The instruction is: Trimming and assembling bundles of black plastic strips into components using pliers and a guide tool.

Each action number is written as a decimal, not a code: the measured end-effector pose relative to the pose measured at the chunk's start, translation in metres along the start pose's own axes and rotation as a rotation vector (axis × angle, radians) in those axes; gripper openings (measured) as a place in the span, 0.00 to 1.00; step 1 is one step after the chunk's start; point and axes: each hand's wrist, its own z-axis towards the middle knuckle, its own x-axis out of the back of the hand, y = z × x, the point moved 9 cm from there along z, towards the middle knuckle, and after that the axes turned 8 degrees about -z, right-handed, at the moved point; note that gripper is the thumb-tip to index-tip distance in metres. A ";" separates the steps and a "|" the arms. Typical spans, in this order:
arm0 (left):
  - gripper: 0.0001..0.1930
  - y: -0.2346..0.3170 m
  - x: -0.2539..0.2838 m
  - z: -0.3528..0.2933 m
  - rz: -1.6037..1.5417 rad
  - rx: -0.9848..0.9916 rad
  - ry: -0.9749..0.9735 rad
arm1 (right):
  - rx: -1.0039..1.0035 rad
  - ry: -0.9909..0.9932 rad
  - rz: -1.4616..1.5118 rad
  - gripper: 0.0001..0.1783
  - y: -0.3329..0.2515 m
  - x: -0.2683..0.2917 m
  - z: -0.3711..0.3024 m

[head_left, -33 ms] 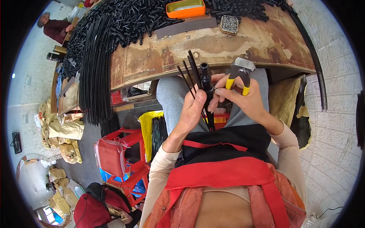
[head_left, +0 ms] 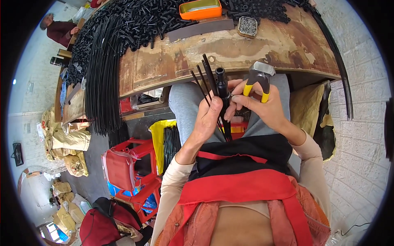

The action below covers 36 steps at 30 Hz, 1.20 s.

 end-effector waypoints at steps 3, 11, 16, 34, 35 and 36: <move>0.41 0.000 0.001 -0.001 0.020 -0.023 0.017 | 0.006 -0.004 0.015 0.05 -0.004 -0.003 0.004; 0.49 -0.001 0.009 0.004 -0.088 0.059 0.032 | 0.098 -0.032 -0.114 0.09 -0.014 -0.005 0.020; 0.42 0.001 0.023 0.002 -0.192 0.015 0.025 | -0.336 -0.234 -0.375 0.09 0.002 0.006 -0.003; 0.31 -0.002 0.018 -0.010 -0.169 -0.028 0.028 | -0.533 -0.601 -0.764 0.22 -0.015 -0.002 -0.022; 0.31 -0.001 0.021 -0.012 -0.179 -0.033 0.073 | -0.492 -0.584 -0.853 0.22 -0.015 -0.001 -0.018; 0.31 0.000 0.025 -0.013 -0.188 -0.039 0.119 | -0.493 -0.583 -0.856 0.22 -0.017 -0.002 -0.017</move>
